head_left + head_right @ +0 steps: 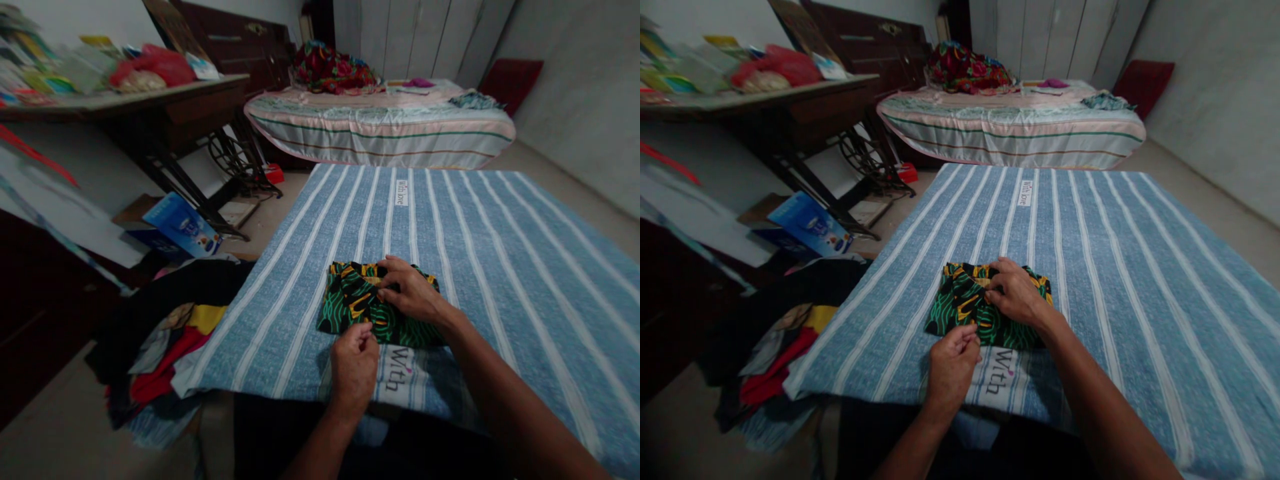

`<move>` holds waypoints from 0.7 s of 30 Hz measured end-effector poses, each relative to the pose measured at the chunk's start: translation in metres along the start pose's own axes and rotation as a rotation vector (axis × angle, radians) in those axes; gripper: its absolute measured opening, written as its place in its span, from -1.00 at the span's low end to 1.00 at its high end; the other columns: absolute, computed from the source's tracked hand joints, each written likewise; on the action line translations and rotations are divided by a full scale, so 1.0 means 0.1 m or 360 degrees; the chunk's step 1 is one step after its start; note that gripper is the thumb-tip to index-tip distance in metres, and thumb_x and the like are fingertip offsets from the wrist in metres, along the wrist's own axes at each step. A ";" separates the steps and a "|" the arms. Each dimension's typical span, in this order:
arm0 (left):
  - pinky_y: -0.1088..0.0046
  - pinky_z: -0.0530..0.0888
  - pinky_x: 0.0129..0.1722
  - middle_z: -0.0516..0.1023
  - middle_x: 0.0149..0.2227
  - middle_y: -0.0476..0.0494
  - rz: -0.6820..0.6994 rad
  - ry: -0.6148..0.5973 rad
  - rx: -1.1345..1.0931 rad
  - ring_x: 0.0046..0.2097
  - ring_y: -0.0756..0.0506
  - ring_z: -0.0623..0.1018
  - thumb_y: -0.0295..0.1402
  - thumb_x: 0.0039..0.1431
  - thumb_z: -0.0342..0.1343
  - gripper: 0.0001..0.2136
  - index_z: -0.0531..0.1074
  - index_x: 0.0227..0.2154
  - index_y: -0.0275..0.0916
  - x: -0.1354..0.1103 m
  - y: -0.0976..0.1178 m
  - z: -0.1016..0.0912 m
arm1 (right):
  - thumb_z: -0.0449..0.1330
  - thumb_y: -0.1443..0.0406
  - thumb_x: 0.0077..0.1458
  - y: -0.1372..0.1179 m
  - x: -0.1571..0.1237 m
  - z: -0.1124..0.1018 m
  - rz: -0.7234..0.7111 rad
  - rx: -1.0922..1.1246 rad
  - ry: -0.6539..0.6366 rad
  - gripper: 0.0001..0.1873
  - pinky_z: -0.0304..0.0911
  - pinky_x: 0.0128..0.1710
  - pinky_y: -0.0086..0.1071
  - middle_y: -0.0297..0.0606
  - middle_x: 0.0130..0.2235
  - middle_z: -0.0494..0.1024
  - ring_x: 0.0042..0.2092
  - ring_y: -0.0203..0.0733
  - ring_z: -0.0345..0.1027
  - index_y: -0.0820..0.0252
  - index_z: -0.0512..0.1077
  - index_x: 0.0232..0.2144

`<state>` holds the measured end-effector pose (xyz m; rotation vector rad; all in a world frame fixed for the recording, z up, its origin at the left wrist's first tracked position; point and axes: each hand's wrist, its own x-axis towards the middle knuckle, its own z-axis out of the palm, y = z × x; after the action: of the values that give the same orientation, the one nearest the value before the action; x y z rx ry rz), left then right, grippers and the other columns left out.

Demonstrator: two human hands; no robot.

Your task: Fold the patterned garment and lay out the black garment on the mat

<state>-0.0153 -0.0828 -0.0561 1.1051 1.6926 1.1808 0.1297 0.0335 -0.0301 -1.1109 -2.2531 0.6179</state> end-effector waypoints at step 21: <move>0.49 0.49 -0.35 0.58 -0.42 -0.09 0.0156 -0.0033 0.0193 -0.35 -0.05 0.56 -0.49 0.00 0.02 -0.78 0.54 -0.33 -0.26 0.00 0.06 -0.03 | 0.22 0.35 -0.06 -0.02 0.00 -0.10 0.0051 0.0228 -0.0102 -0.96 -0.09 0.23 0.04 -0.16 0.13 0.35 0.28 0.04 -0.06 0.17 0.49 -0.46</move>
<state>-0.0171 -0.0826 -0.0495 1.2827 1.7302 1.1349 0.1344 0.0342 -0.0214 -1.0722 -2.2094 0.8249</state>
